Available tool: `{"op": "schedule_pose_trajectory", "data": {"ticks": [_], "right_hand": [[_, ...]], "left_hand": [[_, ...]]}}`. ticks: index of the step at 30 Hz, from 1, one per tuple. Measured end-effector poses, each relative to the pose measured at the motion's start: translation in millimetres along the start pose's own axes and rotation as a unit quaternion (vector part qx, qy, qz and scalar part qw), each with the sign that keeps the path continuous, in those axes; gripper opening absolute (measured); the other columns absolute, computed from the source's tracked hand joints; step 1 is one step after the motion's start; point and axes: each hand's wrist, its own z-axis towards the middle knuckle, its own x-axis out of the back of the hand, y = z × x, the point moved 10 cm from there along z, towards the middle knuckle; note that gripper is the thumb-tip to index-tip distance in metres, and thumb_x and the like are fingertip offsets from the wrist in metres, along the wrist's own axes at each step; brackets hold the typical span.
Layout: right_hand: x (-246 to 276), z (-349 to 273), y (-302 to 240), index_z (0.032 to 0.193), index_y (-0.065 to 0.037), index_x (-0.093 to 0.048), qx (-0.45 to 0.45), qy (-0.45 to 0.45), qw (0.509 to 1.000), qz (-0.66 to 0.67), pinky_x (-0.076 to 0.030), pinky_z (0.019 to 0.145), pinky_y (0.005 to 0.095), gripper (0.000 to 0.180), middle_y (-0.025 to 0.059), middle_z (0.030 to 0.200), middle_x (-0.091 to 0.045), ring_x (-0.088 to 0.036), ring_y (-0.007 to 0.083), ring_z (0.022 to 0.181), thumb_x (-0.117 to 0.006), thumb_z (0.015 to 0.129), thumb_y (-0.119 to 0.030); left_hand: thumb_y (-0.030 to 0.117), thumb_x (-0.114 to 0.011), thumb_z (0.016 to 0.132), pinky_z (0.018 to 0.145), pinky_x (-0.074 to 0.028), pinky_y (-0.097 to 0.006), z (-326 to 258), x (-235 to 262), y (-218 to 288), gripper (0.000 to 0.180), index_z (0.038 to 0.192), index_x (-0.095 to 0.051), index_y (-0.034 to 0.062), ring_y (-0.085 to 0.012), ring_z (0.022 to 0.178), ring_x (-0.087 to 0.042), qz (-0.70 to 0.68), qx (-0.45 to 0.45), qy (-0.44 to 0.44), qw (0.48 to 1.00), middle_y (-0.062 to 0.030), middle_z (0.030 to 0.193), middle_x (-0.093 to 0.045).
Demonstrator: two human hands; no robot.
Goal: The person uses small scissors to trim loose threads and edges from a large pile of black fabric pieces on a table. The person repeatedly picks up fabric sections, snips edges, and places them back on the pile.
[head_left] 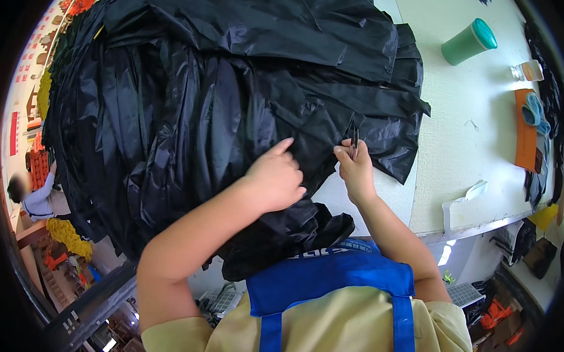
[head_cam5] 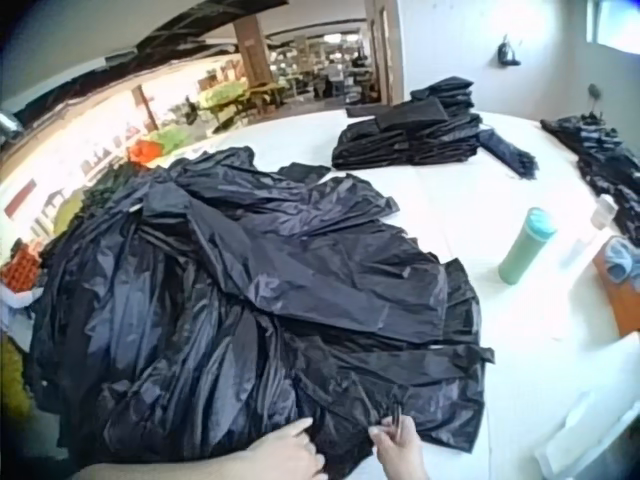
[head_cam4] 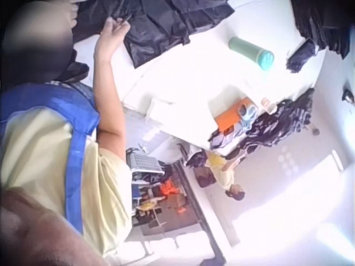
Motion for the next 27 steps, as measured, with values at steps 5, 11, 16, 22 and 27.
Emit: {"op": "schedule_pose_trajectory", "data": {"ticks": [5,11,16,22,27], "right_hand": [[-16,5,3,0.088,-0.004,-0.053,-0.044,-0.047,0.994,0.086,-0.031,0.047,0.0185,0.014,0.0,0.074,-0.058,-0.042,0.0023,0.055,-0.066,0.085,-0.009],[-49,-11,-29,0.084,-0.009,-0.052,-0.039,-0.164,0.959,0.226,-0.024,0.045,0.0195,0.014,-0.0087,0.065,-0.043,-0.033,0.0006,0.051,-0.065,0.087,-0.006],[-49,-19,-78,0.085,-0.006,-0.055,0.068,-0.161,0.975,0.135,-0.032,0.051,0.0188,0.009,-0.007,0.069,-0.047,-0.039,0.0013,0.057,-0.064,0.087,-0.004],[-47,-29,-149,0.096,-0.004,-0.061,0.378,-0.032,0.904,-0.195,-0.046,0.066,0.0284,0.032,0.0068,0.081,-0.057,-0.055,0.0201,0.07,-0.068,0.068,0.008],[-83,-12,-156,0.086,0.002,-0.063,0.316,-0.209,0.901,-0.211,-0.046,0.063,0.0273,0.008,0.0069,0.071,-0.058,-0.054,0.0166,0.063,-0.065,0.078,0.001]], "left_hand": [[0.041,-0.047,0.091,0.079,-0.048,-0.043,-51,16,-58,0.046,0.105,-0.056,-0.0018,-0.0318,0.08,-0.066,-0.101,0.209,-0.137,0.963,-0.0171,0.077,-0.067],[0.03,-0.081,0.064,0.087,-0.046,-0.045,-26,49,-34,0.078,0.121,-0.035,0.0024,-0.0411,0.108,-0.049,-0.144,0.206,0.269,0.93,-0.0226,0.119,-0.043],[-0.002,-0.062,0.071,0.081,-0.047,-0.039,-37,73,-44,0.038,0.106,-0.048,0.0018,-0.0363,0.093,-0.056,-0.168,0.178,0.466,0.85,-0.0171,0.103,-0.054],[-0.004,-0.046,0.081,0.063,-0.042,-0.024,-44,58,-83,0.011,0.086,-0.055,0.0004,-0.0124,0.067,-0.053,-0.465,0.213,0.366,0.778,-0.0054,0.076,-0.056],[0.013,-0.063,0.082,0.062,-0.043,-0.028,-47,60,-77,0.02,0.091,-0.052,-0.0018,-0.0161,0.064,-0.05,-0.524,0.208,0.382,0.732,-0.0101,0.074,-0.052]]}}
